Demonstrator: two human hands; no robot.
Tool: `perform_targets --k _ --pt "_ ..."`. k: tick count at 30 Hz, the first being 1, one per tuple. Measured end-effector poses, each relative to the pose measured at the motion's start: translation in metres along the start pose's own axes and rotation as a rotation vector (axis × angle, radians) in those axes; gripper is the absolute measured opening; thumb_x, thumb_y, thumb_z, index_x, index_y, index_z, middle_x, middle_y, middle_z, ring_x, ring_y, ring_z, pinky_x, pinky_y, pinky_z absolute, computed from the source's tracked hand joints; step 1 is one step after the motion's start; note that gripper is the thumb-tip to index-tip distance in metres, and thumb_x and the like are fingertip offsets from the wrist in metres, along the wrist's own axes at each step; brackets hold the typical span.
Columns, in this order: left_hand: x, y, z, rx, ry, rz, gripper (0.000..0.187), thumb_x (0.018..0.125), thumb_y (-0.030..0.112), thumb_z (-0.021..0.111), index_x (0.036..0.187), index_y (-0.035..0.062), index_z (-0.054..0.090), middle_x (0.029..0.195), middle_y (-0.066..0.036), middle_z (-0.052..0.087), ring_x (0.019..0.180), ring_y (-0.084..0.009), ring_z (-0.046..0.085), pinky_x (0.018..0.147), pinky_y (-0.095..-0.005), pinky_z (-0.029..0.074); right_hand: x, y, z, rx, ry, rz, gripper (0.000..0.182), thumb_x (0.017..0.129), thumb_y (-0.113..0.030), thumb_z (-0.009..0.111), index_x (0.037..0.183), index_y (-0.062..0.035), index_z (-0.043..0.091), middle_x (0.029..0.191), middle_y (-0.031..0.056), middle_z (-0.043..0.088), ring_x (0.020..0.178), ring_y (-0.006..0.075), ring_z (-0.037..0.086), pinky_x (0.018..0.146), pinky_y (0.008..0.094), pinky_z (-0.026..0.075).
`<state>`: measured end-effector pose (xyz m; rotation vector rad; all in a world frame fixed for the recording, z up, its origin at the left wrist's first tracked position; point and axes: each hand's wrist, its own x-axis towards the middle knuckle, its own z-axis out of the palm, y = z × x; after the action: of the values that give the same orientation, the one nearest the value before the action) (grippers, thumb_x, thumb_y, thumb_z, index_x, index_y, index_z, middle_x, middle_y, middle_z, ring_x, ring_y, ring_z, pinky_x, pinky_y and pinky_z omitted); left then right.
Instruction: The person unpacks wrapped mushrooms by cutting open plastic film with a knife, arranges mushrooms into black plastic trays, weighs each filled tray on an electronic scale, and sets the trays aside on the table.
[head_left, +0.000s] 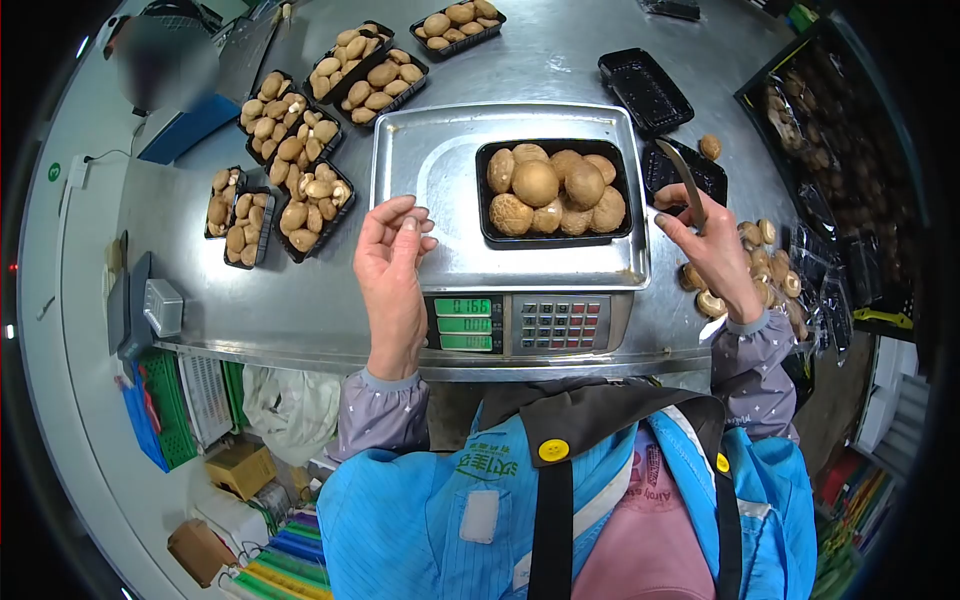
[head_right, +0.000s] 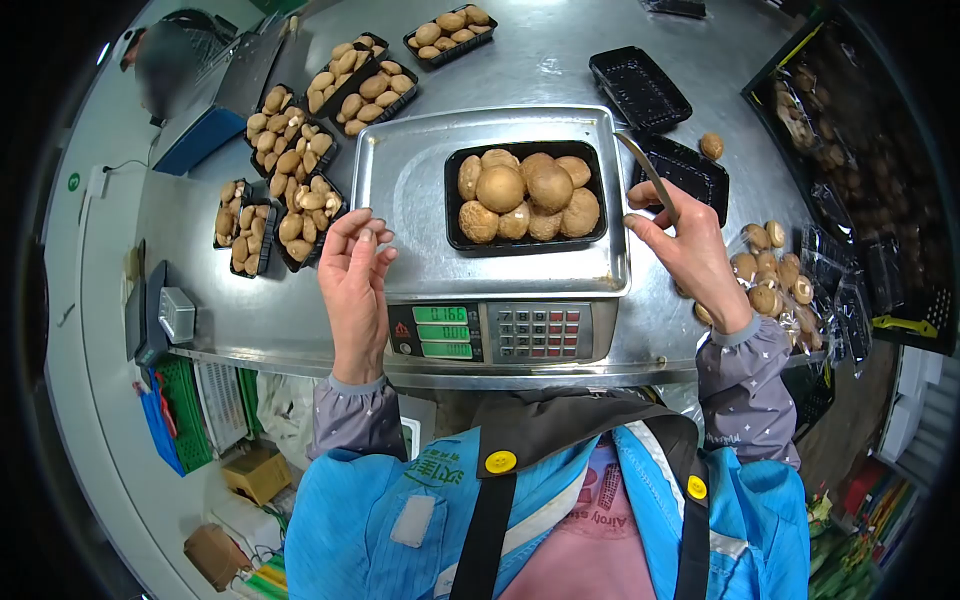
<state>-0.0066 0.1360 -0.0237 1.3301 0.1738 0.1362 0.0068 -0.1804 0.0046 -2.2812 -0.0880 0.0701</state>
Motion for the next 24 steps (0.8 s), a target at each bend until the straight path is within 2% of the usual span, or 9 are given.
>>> perform_targets --k 5,7,8,11,12,15,17,19,24 --pt "0.005 -0.007 -0.001 0.051 -0.026 -0.041 0.026 0.091 0.009 0.052 0.115 0.0007 0.050 0.101 -0.006 0.055 0.086 -0.0110 0.055 0.073 -0.0230 0.047 0.011 -0.012 0.010 -0.005 0.018 -0.041 0.030 0.077 -0.009 0.066 0.104 -0.0004 0.058 0.090 0.0081 0.063 0.067 0.0130 0.056 0.063 0.0268 0.048" --pt "0.012 -0.017 -0.003 0.303 -0.099 -0.139 0.037 0.089 0.010 0.054 0.123 -0.0011 0.045 0.107 -0.009 0.053 0.083 -0.0110 0.056 0.069 -0.0237 0.048 0.023 -0.024 0.020 0.023 0.070 -0.148 0.031 0.078 -0.011 0.066 0.106 -0.0038 0.058 0.083 0.0077 0.061 0.063 0.0139 0.054 0.059 0.0272 0.047" --pt "0.016 -0.024 -0.004 0.403 -0.166 -0.181 0.048 0.088 0.009 0.054 0.131 -0.0029 0.036 0.114 -0.013 0.049 0.077 -0.0119 0.056 0.063 -0.0232 0.049 0.029 -0.031 0.027 -0.041 0.095 -0.186 0.030 0.078 -0.014 0.067 0.106 -0.0070 0.058 0.077 0.0069 0.059 0.061 0.0164 0.054 0.056 0.0285 0.046" --pt "0.020 -0.033 0.009 0.503 -0.272 -0.282 0.051 0.088 0.007 0.052 0.133 -0.0035 0.031 0.119 -0.015 0.047 0.071 -0.0127 0.057 0.058 -0.0221 0.050 0.040 -0.016 0.072 -0.292 0.114 -0.443 0.021 0.079 -0.012 0.063 0.097 -0.0081 0.053 0.084 0.0084 0.055 0.068 0.0281 0.060 0.059 0.0376 0.050" --pt "0.023 -0.039 0.012 0.489 -0.309 -0.285 0.055 0.086 0.006 0.054 0.134 -0.0033 0.029 0.118 -0.016 0.046 0.067 -0.0142 0.060 0.053 -0.0244 0.051 0.041 -0.023 0.076 -0.323 0.093 -0.452 0.021 0.079 -0.011 0.063 0.096 -0.0082 0.052 0.086 0.0089 0.055 0.070 0.0296 0.060 0.060 0.0389 0.050" --pt "0.025 -0.044 0.020 0.381 -0.357 -0.321 0.054 0.086 0.001 0.049 0.135 -0.0033 0.026 0.123 -0.018 0.040 0.070 -0.0181 0.063 0.054 -0.0254 0.054 0.048 -0.032 0.076 -0.354 0.065 -0.473 0.023 0.077 -0.012 0.063 0.096 -0.0073 0.052 0.087 0.0096 0.054 0.076 0.0307 0.060 0.064 0.0389 0.050" --pt "0.024 -0.043 0.028 0.374 -0.340 -0.326 0.054 0.085 -0.002 0.044 0.136 -0.0009 0.026 0.131 -0.021 0.038 0.072 -0.0191 0.064 0.057 -0.0230 0.055 0.055 -0.031 0.064 -0.139 -0.086 -0.419 0.023 0.077 -0.011 0.063 0.097 -0.0050 0.055 0.087 0.0099 0.056 0.078 0.0286 0.060 0.067 0.0363 0.049" --pt "0.026 -0.044 0.031 0.326 -0.360 -0.339 0.059 0.083 -0.006 0.042 0.138 0.0012 0.021 0.134 -0.021 0.033 0.076 -0.0219 0.064 0.058 -0.0249 0.056 0.050 -0.038 0.047 0.094 -0.053 -0.247 0.026 0.080 -0.012 0.062 0.103 -0.0022 0.057 0.088 0.0121 0.059 0.078 0.0245 0.060 0.070 0.0344 0.047" --pt "0.024 -0.032 0.039 0.206 -0.312 -0.391 0.065 0.080 -0.010 0.038 0.140 0.0037 0.015 0.134 -0.022 0.028 0.082 -0.0276 0.063 0.063 -0.0267 0.058 0.040 0.003 0.029 -0.222 0.157 -0.034 0.030 0.082 -0.023 0.061 0.100 0.0003 0.055 0.086 0.0186 0.061 0.082 0.0384 0.058 0.070 0.0415 0.046"
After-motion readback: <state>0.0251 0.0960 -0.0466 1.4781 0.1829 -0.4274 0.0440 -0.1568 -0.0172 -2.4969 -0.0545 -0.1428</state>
